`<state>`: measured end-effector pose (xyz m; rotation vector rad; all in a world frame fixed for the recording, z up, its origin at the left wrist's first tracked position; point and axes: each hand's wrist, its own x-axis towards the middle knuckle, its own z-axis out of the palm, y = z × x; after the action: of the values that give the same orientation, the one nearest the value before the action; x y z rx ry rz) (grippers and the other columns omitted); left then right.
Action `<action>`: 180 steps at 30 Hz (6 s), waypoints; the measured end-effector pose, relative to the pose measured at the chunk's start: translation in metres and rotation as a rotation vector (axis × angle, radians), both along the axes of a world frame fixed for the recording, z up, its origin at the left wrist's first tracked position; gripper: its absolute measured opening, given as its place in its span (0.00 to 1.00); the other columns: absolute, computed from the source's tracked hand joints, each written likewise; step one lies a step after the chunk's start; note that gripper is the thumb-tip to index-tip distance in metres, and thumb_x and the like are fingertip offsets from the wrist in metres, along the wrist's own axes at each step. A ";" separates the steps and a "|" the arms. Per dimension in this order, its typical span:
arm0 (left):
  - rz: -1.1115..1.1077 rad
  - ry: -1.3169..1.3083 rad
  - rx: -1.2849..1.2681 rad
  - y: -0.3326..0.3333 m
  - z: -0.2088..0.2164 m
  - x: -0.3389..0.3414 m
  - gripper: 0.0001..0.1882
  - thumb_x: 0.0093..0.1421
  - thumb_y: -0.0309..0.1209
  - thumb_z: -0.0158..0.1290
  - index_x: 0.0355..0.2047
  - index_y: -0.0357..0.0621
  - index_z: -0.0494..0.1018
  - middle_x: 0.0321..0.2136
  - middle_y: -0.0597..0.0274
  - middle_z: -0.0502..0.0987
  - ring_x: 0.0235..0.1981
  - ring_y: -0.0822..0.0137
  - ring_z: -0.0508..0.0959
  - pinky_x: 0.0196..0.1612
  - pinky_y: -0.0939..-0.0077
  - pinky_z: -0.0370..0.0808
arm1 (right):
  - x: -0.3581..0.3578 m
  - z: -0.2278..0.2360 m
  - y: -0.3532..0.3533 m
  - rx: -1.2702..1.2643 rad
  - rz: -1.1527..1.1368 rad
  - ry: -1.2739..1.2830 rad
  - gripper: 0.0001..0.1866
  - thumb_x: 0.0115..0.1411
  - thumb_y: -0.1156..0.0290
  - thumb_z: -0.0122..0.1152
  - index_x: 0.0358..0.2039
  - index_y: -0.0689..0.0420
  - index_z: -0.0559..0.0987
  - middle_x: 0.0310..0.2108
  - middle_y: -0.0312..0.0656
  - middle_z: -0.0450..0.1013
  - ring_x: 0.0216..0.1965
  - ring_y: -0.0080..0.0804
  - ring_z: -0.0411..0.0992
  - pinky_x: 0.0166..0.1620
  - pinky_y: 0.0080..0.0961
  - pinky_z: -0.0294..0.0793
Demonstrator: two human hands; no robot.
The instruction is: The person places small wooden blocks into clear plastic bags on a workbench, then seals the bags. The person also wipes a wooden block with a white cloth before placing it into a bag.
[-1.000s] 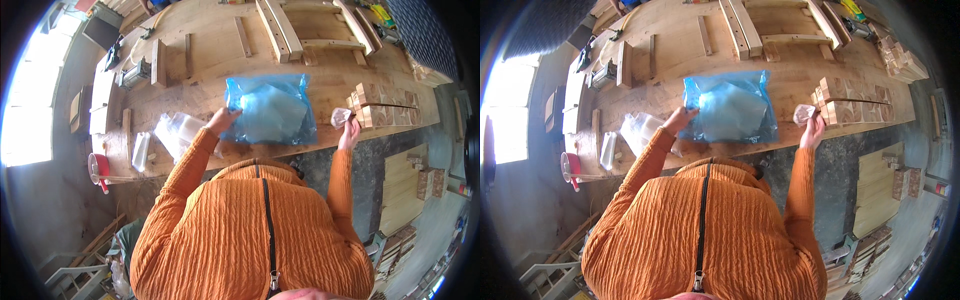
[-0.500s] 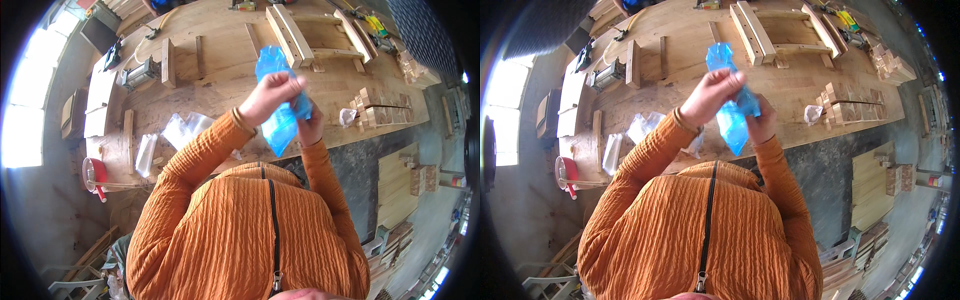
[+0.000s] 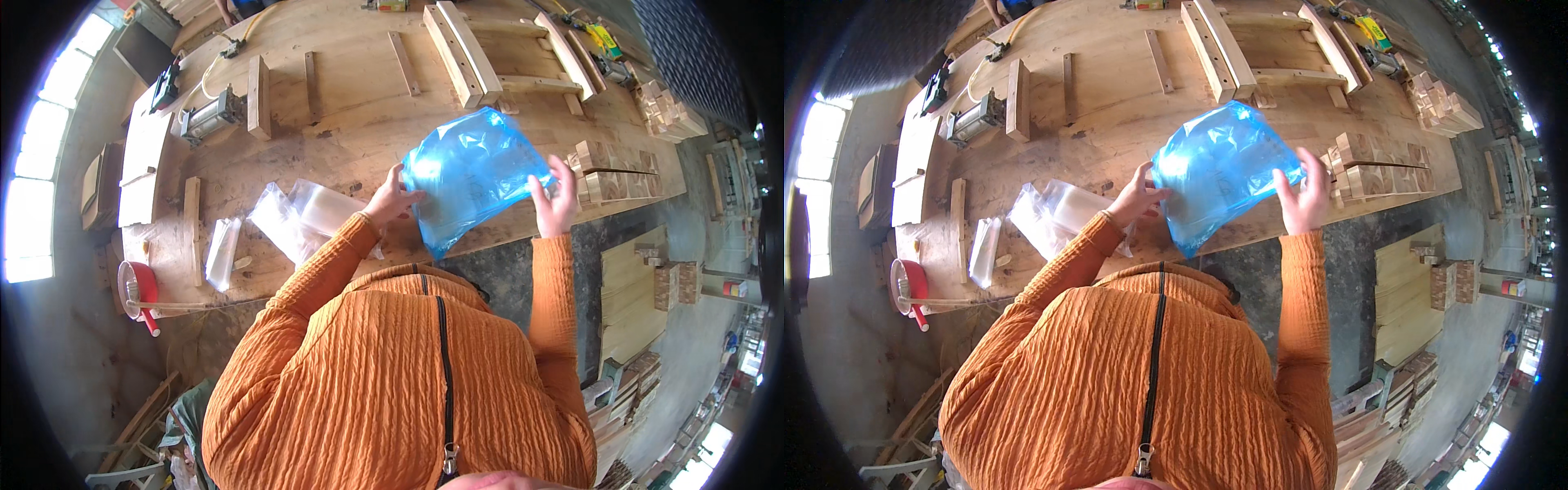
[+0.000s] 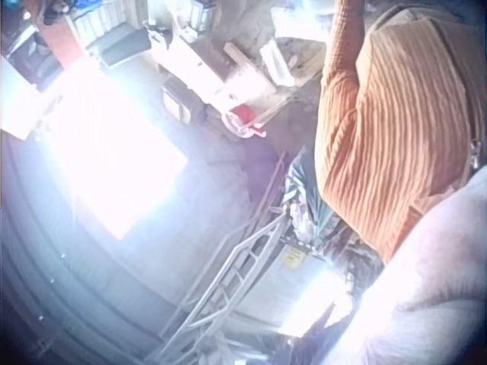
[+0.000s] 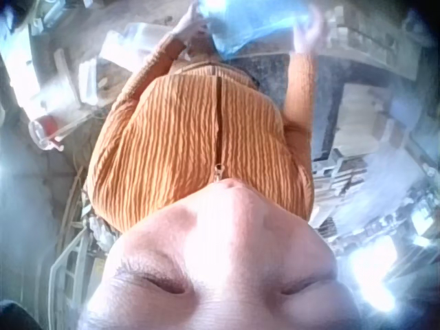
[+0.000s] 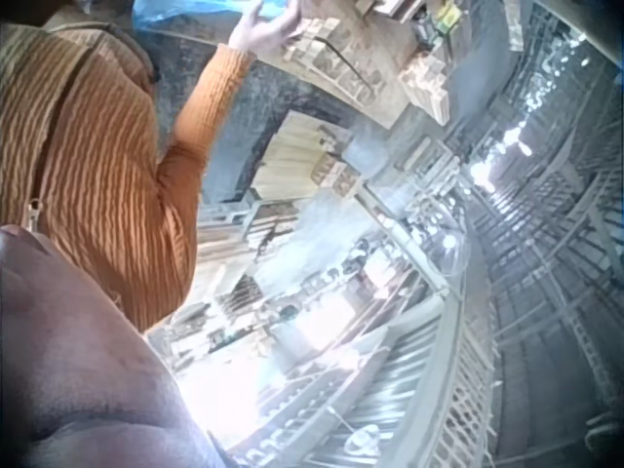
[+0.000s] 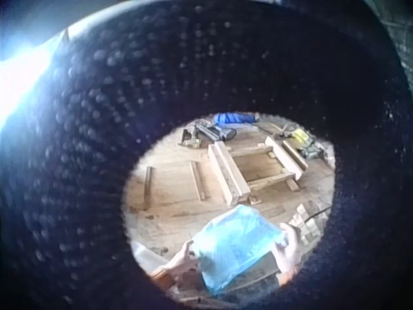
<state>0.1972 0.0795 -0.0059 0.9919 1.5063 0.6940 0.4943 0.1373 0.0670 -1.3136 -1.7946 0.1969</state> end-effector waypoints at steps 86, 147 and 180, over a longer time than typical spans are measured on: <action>-0.042 0.137 0.848 -0.057 0.127 0.060 0.35 0.43 0.12 0.42 0.57 0.35 0.60 0.61 0.44 0.56 0.45 0.58 0.75 0.39 0.75 0.74 | -0.052 -0.055 0.066 -0.109 0.757 -0.784 0.22 0.57 0.67 0.51 0.52 0.57 0.68 0.48 0.43 0.70 0.50 0.43 0.68 0.55 0.35 0.64; 1.104 -0.044 0.506 -0.026 -0.019 0.083 0.31 0.54 0.23 0.52 0.57 0.39 0.53 0.54 0.54 0.59 0.51 0.65 0.64 0.53 0.71 0.64 | -0.041 0.036 0.095 -0.250 0.785 -0.763 0.14 0.50 0.58 0.60 0.28 0.54 0.72 0.24 0.48 0.74 0.27 0.50 0.74 0.31 0.41 0.74; 0.284 -0.851 0.434 -0.004 0.097 0.011 0.18 0.56 0.30 0.50 0.45 0.33 0.70 0.38 0.58 0.76 0.39 0.68 0.77 0.43 0.74 0.74 | -0.123 0.183 0.139 -0.839 1.373 -0.156 0.36 0.47 0.64 0.71 0.54 0.60 0.65 0.39 0.44 0.73 0.37 0.26 0.73 0.33 0.23 0.75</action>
<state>0.2078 0.0750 0.0907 0.6438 0.7488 1.4707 0.3712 0.2760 0.2497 -0.2870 -2.5802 1.7484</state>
